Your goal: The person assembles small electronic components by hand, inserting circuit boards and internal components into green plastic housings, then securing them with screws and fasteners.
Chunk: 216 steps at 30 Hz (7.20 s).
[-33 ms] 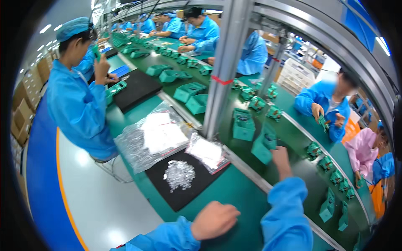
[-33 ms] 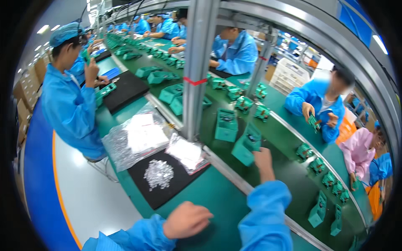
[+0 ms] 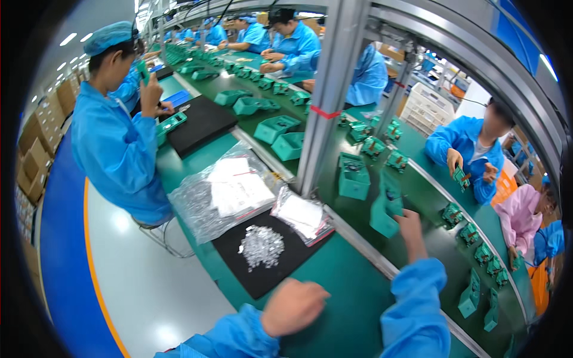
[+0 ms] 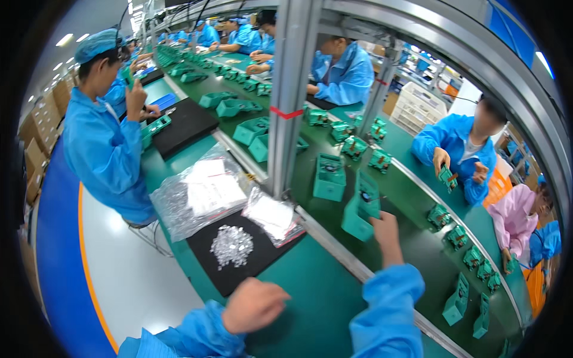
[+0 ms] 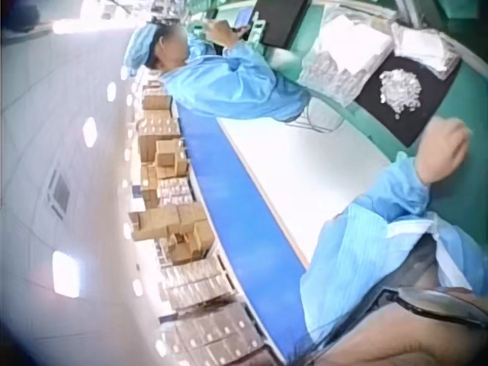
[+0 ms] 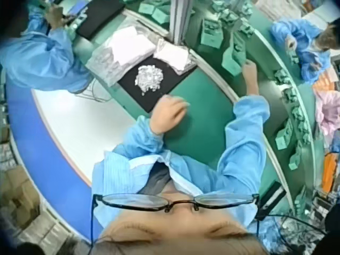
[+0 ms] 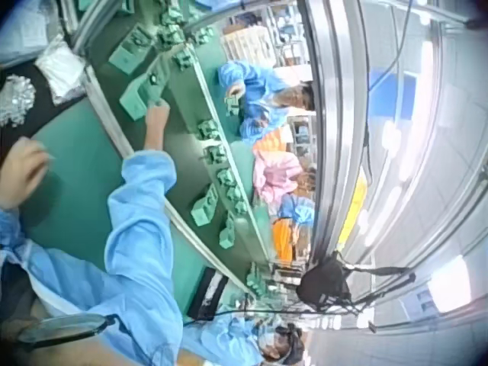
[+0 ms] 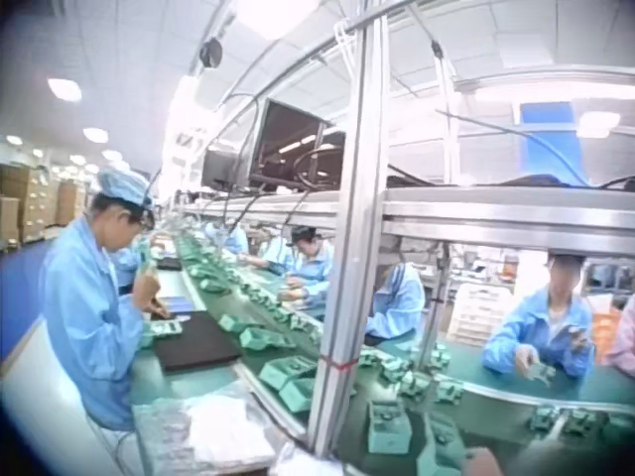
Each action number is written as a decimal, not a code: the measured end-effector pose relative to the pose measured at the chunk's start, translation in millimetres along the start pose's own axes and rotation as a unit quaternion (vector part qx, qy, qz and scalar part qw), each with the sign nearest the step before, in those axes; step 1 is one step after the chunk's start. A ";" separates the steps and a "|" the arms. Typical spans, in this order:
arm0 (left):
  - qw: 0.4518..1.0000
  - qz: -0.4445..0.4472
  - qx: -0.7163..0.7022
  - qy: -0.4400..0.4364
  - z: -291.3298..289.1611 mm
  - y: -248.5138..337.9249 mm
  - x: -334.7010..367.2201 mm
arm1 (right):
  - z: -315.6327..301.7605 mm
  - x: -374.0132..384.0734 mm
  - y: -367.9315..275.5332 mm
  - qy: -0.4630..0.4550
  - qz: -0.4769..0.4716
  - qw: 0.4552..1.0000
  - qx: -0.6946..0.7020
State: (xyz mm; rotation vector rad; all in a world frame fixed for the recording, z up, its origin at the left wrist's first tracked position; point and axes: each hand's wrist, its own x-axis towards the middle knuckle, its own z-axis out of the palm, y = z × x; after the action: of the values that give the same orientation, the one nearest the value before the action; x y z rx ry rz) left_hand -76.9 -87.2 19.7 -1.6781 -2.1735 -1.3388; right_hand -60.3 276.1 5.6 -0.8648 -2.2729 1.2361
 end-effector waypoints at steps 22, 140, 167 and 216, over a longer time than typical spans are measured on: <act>0.971 -0.225 -0.074 0.024 -28.0 -28.1 -27.4 | -21.1 -241.2 -62.1 0.015 -0.401 0.866 -0.298; 0.983 -0.109 0.131 0.070 -11.4 -30.5 -42.3 | 21.1 33.9 14.8 0.002 -0.123 0.992 0.025; 0.876 -0.136 -0.421 -0.191 61.8 42.0 -26.7 | 3.3 -290.6 -49.8 -0.035 -0.374 0.914 -0.155; 0.890 0.315 -0.042 -0.327 159.5 43.5 -33.5 | -20.6 -170.4 -19.3 -0.201 -0.168 0.848 -0.460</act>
State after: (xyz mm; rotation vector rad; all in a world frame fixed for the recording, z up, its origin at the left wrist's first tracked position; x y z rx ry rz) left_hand 38.7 -4.6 -71.3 -2.8382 -1.5080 -0.7504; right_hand 69.2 163.1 22.6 -0.4304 -3.2277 0.0949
